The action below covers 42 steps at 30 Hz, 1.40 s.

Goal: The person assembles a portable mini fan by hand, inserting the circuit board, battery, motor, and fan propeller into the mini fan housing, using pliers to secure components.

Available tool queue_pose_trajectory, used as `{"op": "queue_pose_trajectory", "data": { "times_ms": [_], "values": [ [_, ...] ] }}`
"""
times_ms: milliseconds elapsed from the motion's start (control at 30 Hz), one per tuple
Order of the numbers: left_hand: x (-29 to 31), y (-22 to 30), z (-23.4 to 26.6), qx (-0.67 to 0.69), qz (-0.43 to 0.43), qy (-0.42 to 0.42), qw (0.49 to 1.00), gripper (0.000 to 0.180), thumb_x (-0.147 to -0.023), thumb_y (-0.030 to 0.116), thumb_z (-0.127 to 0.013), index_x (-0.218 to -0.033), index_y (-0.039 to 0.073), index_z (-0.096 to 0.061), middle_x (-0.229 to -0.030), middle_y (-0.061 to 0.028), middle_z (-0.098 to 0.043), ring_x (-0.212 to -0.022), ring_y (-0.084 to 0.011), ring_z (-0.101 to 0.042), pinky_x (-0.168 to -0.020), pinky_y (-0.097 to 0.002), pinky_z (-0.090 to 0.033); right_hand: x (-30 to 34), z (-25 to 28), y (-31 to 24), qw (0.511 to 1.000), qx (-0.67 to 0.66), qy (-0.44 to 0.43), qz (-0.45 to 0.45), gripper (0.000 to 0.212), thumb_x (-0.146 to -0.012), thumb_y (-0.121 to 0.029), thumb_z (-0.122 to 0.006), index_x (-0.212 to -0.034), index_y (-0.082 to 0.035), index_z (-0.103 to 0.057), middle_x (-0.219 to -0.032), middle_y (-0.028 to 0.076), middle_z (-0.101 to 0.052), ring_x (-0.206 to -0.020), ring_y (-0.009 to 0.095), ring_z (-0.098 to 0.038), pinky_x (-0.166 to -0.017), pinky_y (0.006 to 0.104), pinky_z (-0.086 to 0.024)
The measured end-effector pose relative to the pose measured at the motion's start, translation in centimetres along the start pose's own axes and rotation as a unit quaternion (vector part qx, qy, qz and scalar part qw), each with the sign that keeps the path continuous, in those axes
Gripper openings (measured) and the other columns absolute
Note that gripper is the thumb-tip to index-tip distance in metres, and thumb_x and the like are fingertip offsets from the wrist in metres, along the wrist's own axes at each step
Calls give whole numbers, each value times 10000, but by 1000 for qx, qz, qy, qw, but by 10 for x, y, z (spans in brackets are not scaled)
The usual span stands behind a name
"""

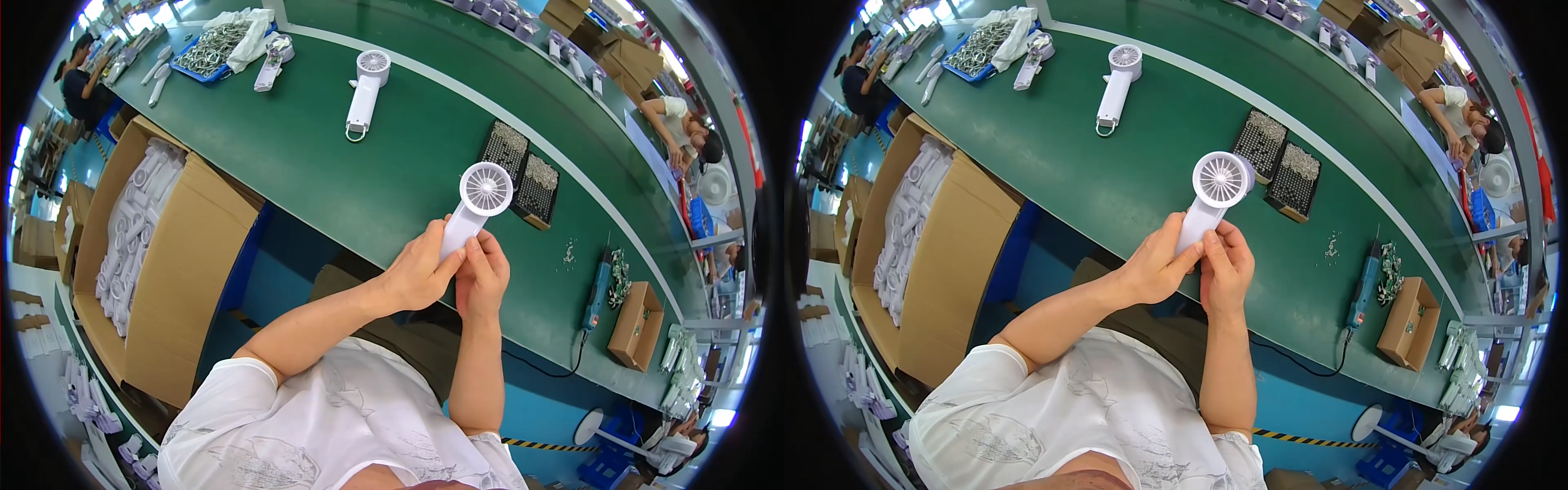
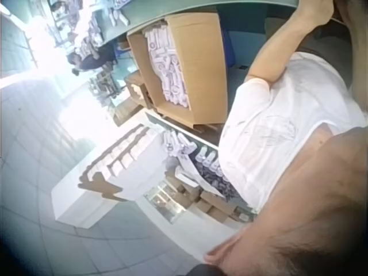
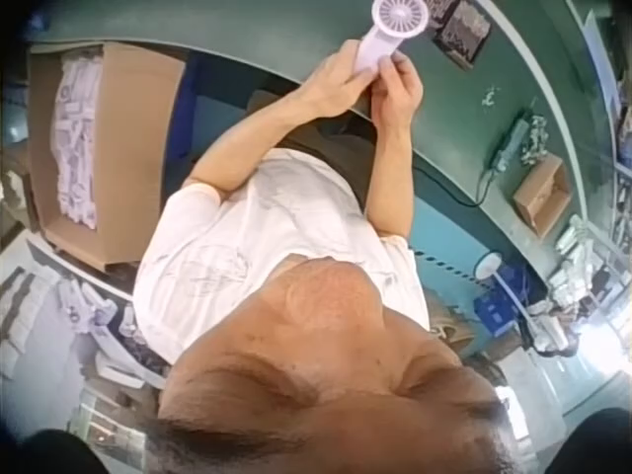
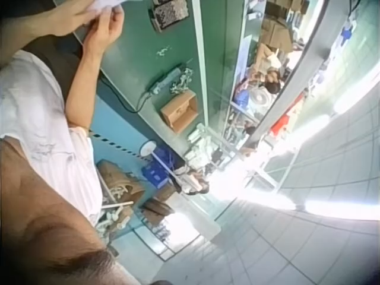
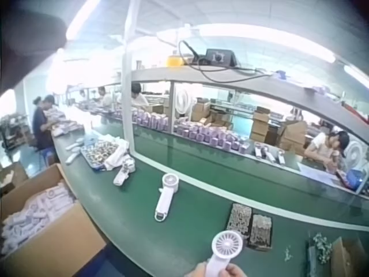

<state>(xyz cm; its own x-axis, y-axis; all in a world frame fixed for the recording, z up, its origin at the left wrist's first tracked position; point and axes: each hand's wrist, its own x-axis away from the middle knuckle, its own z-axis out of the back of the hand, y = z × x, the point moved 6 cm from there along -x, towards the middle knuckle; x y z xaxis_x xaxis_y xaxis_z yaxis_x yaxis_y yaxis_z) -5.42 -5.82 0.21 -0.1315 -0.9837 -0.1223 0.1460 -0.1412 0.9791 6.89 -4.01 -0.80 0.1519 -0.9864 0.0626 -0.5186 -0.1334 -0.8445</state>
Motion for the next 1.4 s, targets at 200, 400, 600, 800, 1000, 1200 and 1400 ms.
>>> {"op": "queue_pose_trajectory", "data": {
  "times_ms": [200, 400, 600, 800, 1000, 1200, 1400],
  "values": [
    [0, 3, -7, -34, -5, 23, 999, 543, -1010, 243, -587, -1401, -82, -396, -1219, -335, -604, -1125, -513, -615, -954, -515, -504, 4, 17, 0, 999, 40, 15, 7, 418, -1020, -112, -585, -1357, 125, -516, -1358, 259, -636, -1221, 311, -656, -1081, 417, -502],
    [2, 32, -26, -7, -69, 18, 997, 448, -977, 137, -583, -1242, -159, -375, -1168, -388, -563, -1064, -552, -590, -917, -545, -494, 14, 17, -29, 998, 11, -41, 53, 545, -1051, -179, -546, -1465, 135, -378, -1444, 307, -541, -1329, 406, -571, -1145, 512, -453],
    [4, 37, -24, 5, -46, 19, 999, 288, -949, 98, -606, -1044, -82, -402, -1029, -317, -576, -910, -476, -613, -786, -520, -497, 12, 17, -28, 997, 15, -59, 51, 567, -1067, -178, -497, -1487, 162, -324, -1473, 328, -498, -1357, 432, -538, -1156, 527, -436],
    [2, 33, -24, 14, -75, 18, 997, 548, -969, 159, -576, -1332, -192, -363, -1228, -400, -550, -1144, -543, -577, -976, -530, -487, 19, 10, -33, 997, 49, -30, 47, 545, -1031, -177, -547, -1461, 126, -404, -1483, 290, -520, -1354, 368, -555, -1154, 475, -439],
    [6, 5, 15, 354, -2, -54, 934, 364, -1072, 207, -528, -1366, 3, -456, -1123, -77, -614, -934, -142, -610, -829, -323, -537, 15, -49, -36, 972, 212, 45, 91, 274, -945, -16, -720, -1196, 63, -646, -1062, 90, -711, -919, 147, -685, -794, 295, -564],
    [3, 13, 38, 459, -38, -117, 880, 558, -1001, 309, -604, -1392, -55, -441, -1036, -150, -630, -909, -216, -647, -769, -340, -563, 38, -107, -68, 805, 465, 107, 352, 368, -797, -76, -837, -1114, 25, -681, -1057, 188, -717, -855, 296, -719, -750, 348, -576],
    [8, 6, 44, 459, -10, -160, 874, 564, -997, 330, -613, -1383, -50, -454, -1054, -145, -638, -920, -216, -654, -770, -332, -576, 55, -126, -68, 731, 505, 150, 433, 434, -833, -227, -795, -1115, 79, -671, -1085, 234, -693, -932, 363, -688, -785, 439, -538]
  ]
}}
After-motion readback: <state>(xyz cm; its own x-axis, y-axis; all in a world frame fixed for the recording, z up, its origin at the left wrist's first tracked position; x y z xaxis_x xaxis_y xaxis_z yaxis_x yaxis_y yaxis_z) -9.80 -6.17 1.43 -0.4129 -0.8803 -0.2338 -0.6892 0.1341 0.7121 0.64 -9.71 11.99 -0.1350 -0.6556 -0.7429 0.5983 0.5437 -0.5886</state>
